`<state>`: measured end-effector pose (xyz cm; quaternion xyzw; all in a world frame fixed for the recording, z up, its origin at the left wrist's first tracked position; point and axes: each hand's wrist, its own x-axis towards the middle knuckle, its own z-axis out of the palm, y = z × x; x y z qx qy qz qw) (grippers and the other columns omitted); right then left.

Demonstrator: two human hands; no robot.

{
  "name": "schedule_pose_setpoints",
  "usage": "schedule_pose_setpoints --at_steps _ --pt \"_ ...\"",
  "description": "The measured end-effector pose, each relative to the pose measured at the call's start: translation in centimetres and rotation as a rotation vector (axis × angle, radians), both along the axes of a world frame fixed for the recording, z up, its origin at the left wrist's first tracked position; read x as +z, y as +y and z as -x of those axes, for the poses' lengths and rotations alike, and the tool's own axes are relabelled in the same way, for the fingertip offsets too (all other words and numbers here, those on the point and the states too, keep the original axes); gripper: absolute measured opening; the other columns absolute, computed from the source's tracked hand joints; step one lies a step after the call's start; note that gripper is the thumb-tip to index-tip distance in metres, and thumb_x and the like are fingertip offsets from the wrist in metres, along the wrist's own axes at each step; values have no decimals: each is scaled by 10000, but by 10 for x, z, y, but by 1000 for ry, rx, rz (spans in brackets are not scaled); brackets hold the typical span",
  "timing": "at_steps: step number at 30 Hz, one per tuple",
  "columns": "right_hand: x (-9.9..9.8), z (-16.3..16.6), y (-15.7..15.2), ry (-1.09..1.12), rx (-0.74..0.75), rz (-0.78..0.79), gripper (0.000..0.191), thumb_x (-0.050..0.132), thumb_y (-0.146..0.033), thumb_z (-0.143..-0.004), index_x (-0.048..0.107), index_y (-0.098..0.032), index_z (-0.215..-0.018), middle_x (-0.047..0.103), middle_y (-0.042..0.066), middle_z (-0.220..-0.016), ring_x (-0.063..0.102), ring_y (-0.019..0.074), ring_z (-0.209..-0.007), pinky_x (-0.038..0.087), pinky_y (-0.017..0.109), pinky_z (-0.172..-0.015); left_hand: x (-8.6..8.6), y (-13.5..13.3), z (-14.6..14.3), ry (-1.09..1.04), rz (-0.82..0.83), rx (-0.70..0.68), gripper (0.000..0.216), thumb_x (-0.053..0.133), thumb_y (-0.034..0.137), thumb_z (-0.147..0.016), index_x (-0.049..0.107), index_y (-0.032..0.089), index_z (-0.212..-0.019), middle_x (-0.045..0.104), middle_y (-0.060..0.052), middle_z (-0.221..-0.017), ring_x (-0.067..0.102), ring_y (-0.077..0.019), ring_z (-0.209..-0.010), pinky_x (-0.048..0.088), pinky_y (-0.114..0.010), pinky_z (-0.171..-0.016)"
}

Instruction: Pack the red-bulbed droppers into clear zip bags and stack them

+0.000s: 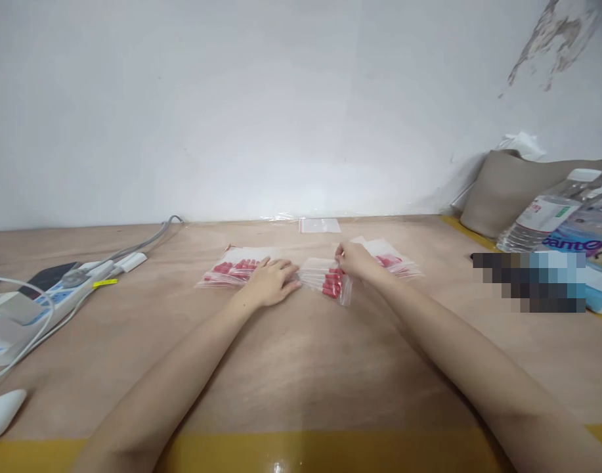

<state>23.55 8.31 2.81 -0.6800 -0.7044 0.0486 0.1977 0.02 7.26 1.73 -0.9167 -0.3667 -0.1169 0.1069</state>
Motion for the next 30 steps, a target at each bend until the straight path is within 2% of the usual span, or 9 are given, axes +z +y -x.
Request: schedule_pose_setpoints --at_steps 4,7,9,12,15,18,21,25,30 --pt "-3 -9 8 74 -101 -45 182 445 -145 -797 557 -130 -939 646 131 -854 611 187 -694 421 268 -577 -1 5 5 8 37 81 321 410 404 -887 630 172 -864 646 -64 -885 608 -222 -819 414 -406 -821" --pt "-12 2 8 111 -79 -5 173 422 -158 -819 546 -135 -938 646 100 -755 594 160 -559 418 267 -540 -1 5 6 -25 12 111 355 401 404 -889 630 156 -781 644 -76 -811 614 -235 -761 428 -418 -786" --pt "-16 11 3 106 -43 -1 161 432 -187 -823 553 -150 -924 645 99 -786 609 173 -629 426 274 -578 -2 2 4 -54 -4 101 320 414 398 -885 626 160 -853 639 -82 -893 605 -239 -839 420 -412 -829" --pt "-14 15 -8 -4 10 -143 187 429 -265 -842 577 -167 -902 616 127 -945 586 219 -853 425 311 -679 -8 -3 -1 -101 -17 51 322 444 397 -875 568 172 -1070 578 -84 -1110 552 -224 -1008 421 -351 -884" --pt "-8 3 -16 -110 242 -283 248 463 -361 -834 609 -172 -905 606 109 -951 544 219 -930 404 331 -771 -12 -6 -6 -154 -1 -67 395 463 377 -872 477 188 -1219 497 -78 -1245 506 -209 -1101 424 -321 -917" --pt "-9 -14 -21 -118 539 -229 362 528 -461 -782 613 -200 -1018 596 85 -1044 540 204 -963 383 340 -828 -14 -1 -11 -141 -8 -164 395 458 339 -882 456 194 -1249 480 -70 -1274 483 -204 -1141 420 -324 -943" --pt "-18 -24 -24 -149 638 -158 498 511 -527 -771 550 -222 -1163 567 82 -1161 525 223 -1034 366 369 -865 -15 8 -13 -32 -75 -232 308 427 299 -904 530 181 -1170 546 -68 -1206 529 -201 -1090 445 -325 -918" --pt "-32 -24 -25 -223 636 -200 450 401 -421 -868 464 -210 -1260 559 79 -1203 511 214 -1064 331 382 -912 -19 17 -13 39 -134 -252 265 362 250 -934 574 174 -1073 591 -85 -1133 608 -196 -953 502 -334 -814" --pt "-36 -19 -25 -334 557 -429 338 348 -221 -888 548 -196 -1159 625 89 -1063 539 198 -956 302 381 -904 -23 16 -10 66 -191 -196 293 306 222 -947 587 140 -955 628 -111 -954 633 -184 -796 529 -317 -696"
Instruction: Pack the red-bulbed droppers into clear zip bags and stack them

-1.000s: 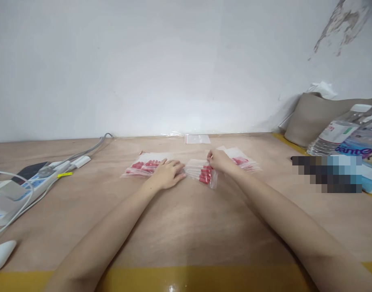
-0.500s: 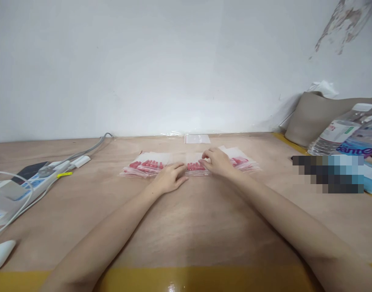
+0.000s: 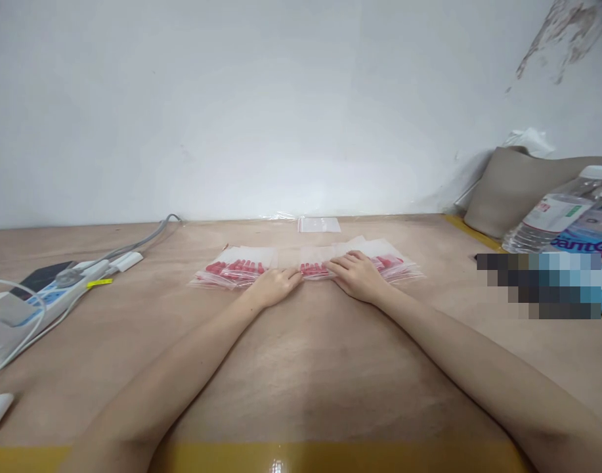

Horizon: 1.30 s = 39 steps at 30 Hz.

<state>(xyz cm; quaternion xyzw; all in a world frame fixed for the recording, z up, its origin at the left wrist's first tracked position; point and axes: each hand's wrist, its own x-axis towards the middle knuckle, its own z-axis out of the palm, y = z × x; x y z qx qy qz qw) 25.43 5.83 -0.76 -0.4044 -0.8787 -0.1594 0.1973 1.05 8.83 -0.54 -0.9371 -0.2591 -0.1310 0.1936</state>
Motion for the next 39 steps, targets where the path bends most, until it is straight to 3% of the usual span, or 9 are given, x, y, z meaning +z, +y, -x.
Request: schedule_pose_setpoints --at_steps 5,11,15,19,23,30,39 --pt "3 3 -6 -116 -30 -71 355 294 -237 -902 646 -192 -896 659 78 -774 542 181 -789 276 377 -890 0 -7 0 54 -68 33 264 329 153 -920 586 131 -864 616 -105 -848 619 -172 -701 517 -283 -612" --pt "2 20 -7 -115 -65 -45 407 329 -425 -886 623 -161 -988 677 96 -795 561 204 -789 217 414 -938 1 -11 -3 80 -140 36 293 329 145 -912 580 118 -764 594 -94 -734 604 -179 -628 487 -271 -522" --pt "-1 30 -3 -117 -88 -48 336 332 -286 -890 605 -136 -1013 676 114 -818 576 210 -772 238 406 -917 1 -10 -1 57 -181 16 336 302 180 -932 582 120 -755 600 -86 -713 603 -171 -597 482 -271 -513" --pt "-6 26 4 -115 -56 -69 309 315 -125 -869 602 -122 -984 672 93 -804 578 176 -753 268 337 -912 1 -7 5 23 -224 -41 290 321 236 -944 587 130 -898 637 -93 -882 625 -176 -709 500 -275 -574" --pt "-7 15 6 -108 8 -170 275 340 -118 -870 614 -138 -878 658 58 -723 554 148 -699 294 301 -886 -1 -2 11 26 -275 -120 265 326 151 -929 585 139 -877 646 -78 -925 625 -152 -718 496 -254 -588" --pt "-6 2 0 -146 43 -447 275 386 -70 -845 593 -172 -695 605 12 -632 455 117 -623 279 328 -830 -2 -2 9 0 -381 -179 212 385 125 -902 565 126 -790 636 -58 -769 601 -144 -611 450 -243 -493" --pt "-4 4 0 -124 51 -464 270 423 -89 -831 566 -166 -616 571 -4 -571 424 110 -615 250 347 -835 1 -4 6 -39 -436 -214 198 410 120 -889 538 133 -738 604 -31 -685 575 -124 -561 426 -233 -484"
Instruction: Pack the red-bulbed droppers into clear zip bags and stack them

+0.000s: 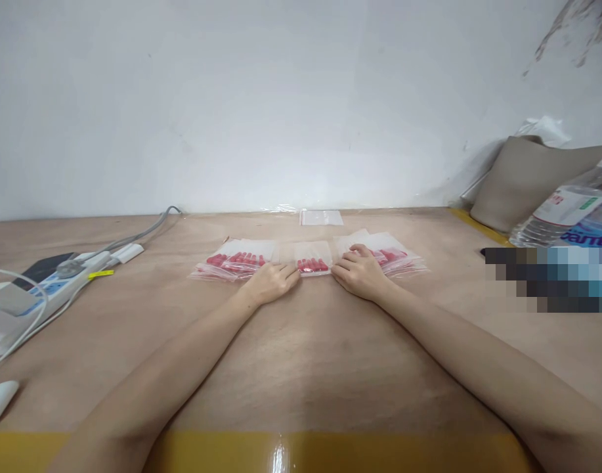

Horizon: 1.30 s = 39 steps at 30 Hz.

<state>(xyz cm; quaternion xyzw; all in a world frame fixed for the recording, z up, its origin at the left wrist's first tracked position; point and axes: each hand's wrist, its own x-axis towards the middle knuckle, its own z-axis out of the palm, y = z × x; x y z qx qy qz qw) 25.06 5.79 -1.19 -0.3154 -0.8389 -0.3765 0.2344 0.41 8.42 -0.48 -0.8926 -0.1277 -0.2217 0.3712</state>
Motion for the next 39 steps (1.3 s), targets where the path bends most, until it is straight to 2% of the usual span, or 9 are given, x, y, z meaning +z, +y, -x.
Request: schedule_pose_setpoints --at_steps 5,9,13,22,29,34,39 --pt "1 25 -3 44 54 20 210 440 -169 -855 606 -183 -727 619 7 -684 450 122 -688 254 337 -793 2 -3 -4 -29 4 -11 218 393 153 -902 552 136 -754 612 -33 -690 590 -124 -593 449 -228 -514" --pt "-1 51 -2 59 57 5 239 429 -142 -855 578 -169 -671 600 6 -664 437 123 -670 258 331 -751 2 -3 -4 -47 7 -19 232 367 149 -907 564 134 -785 623 -48 -724 607 -130 -640 475 -236 -565" --pt "-2 59 2 47 77 -9 261 415 -129 -861 565 -161 -650 585 12 -645 429 126 -668 254 334 -740 1 -2 -2 -61 0 -43 199 396 136 -892 562 127 -783 627 -48 -727 603 -135 -619 467 -242 -540" --pt "2 52 2 -7 86 -37 280 383 -118 -879 550 -156 -658 575 22 -657 419 130 -690 249 338 -756 5 -4 -1 -77 15 -63 196 413 124 -881 544 137 -736 591 -20 -649 557 -121 -545 419 -237 -491" --pt "7 19 -5 -83 53 -99 284 399 -72 -853 534 -151 -617 532 7 -592 403 122 -653 251 334 -763 4 -4 4 -69 47 -22 216 413 152 -884 542 143 -711 575 -12 -626 543 -119 -536 406 -237 -496" --pt "7 0 -12 -70 -20 -46 282 379 -70 -857 563 -151 -659 554 24 -632 428 131 -679 252 340 -779 4 -5 4 -58 80 -5 241 388 158 -895 549 142 -716 579 -24 -650 552 -121 -562 414 -233 -507" --pt "2 -2 -9 -26 -69 26 294 375 -116 -869 575 -149 -656 574 48 -655 449 146 -693 251 349 -791 3 -4 5 -50 117 8 257 384 165 -897 561 145 -713 588 -25 -649 554 -130 -555 424 -243 -508"
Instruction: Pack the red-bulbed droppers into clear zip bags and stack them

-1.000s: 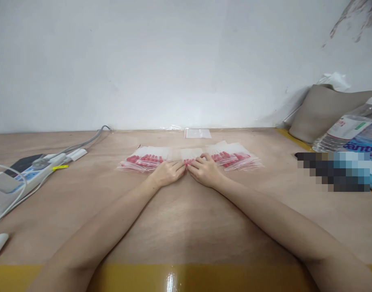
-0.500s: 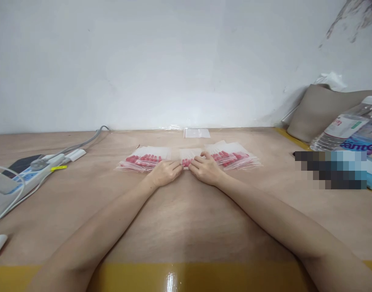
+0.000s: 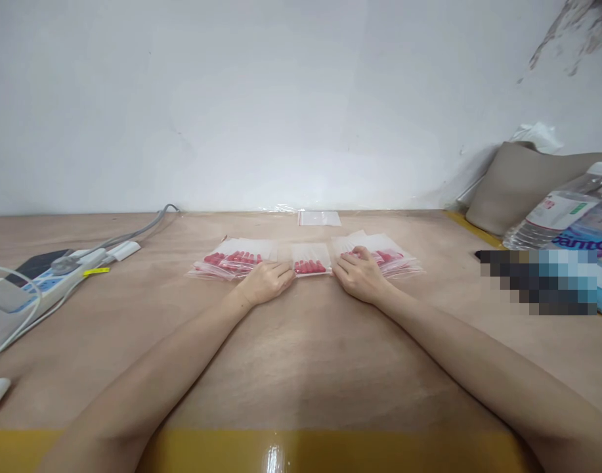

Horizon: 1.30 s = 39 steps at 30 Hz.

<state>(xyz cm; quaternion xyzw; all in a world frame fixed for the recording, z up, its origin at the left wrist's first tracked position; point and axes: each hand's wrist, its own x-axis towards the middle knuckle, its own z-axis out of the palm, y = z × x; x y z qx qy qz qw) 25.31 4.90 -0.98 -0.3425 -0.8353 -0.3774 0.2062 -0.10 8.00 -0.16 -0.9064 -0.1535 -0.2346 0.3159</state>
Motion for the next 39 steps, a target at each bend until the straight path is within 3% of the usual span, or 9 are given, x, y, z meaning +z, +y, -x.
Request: schedule_pose_setpoints --at_steps 3,5,9,13,18,23,27,33,39 --pt "-2 -2 2 23 31 56 294 389 -205 -888 583 -158 -671 585 39 -657 461 144 -698 246 356 -817 3 -2 -2 0 26 12 220 407 189 -888 581 145 -761 612 -39 -701 577 -145 -613 457 -260 -577" --pt "0 -6 1 36 55 107 257 423 -286 -879 597 -168 -733 610 39 -712 482 153 -743 239 367 -845 6 -4 -7 -34 85 54 194 453 257 -869 587 127 -924 631 -91 -878 599 -193 -795 474 -305 -709" --pt "10 -17 -6 76 -19 221 249 493 -308 -819 578 -171 -1009 619 90 -994 496 211 -954 202 419 -922 9 -4 -22 3 262 99 439 462 300 -857 418 145 -1265 452 -135 -1286 411 -256 -1192 342 -402 -972" --pt "12 -26 -6 72 -151 274 312 502 -185 -751 576 -167 -1053 574 125 -1133 479 252 -1062 158 474 -965 9 3 -27 190 367 82 381 341 214 -917 392 251 -1292 485 -51 -1275 459 -179 -1160 189 -440 -1055" --pt "3 -26 3 101 -215 328 262 439 -127 -808 635 -189 -971 661 89 -964 580 219 -911 208 477 -963 17 6 -3 179 426 181 350 378 321 -915 440 262 -1253 531 -59 -1215 529 -186 -1067 163 -474 -1042" --pt "-5 -13 12 245 -84 426 256 445 -99 -821 666 -176 -924 684 74 -929 617 175 -860 402 329 -844 24 1 13 127 447 203 335 418 433 -882 545 220 -1108 572 -62 -1124 546 -207 -1020 228 -468 -1011" --pt "-10 7 14 502 86 529 259 442 -145 -845 656 -200 -980 681 50 -969 627 158 -877 469 279 -776 20 -5 -2 -31 382 173 248 436 364 -880 587 182 -956 588 -74 -1066 513 -224 -1056 273 -455 -997" --pt "-10 29 12 885 178 681 249 448 -199 -847 659 -220 -978 682 26 -978 638 162 -885 493 304 -811 -3 -2 -39 -204 299 53 262 540 260 -832 559 152 -1070 622 -82 -1018 582 -194 -927 469 -325 -824" --pt "-7 14 4 662 226 658 356 508 -206 -783 569 -189 -1134 636 71 -1074 601 181 -944 475 327 -804 -14 9 -46 -191 236 32 181 452 213 -894 631 183 -899 660 -47 -896 627 -150 -781 500 -278 -702"
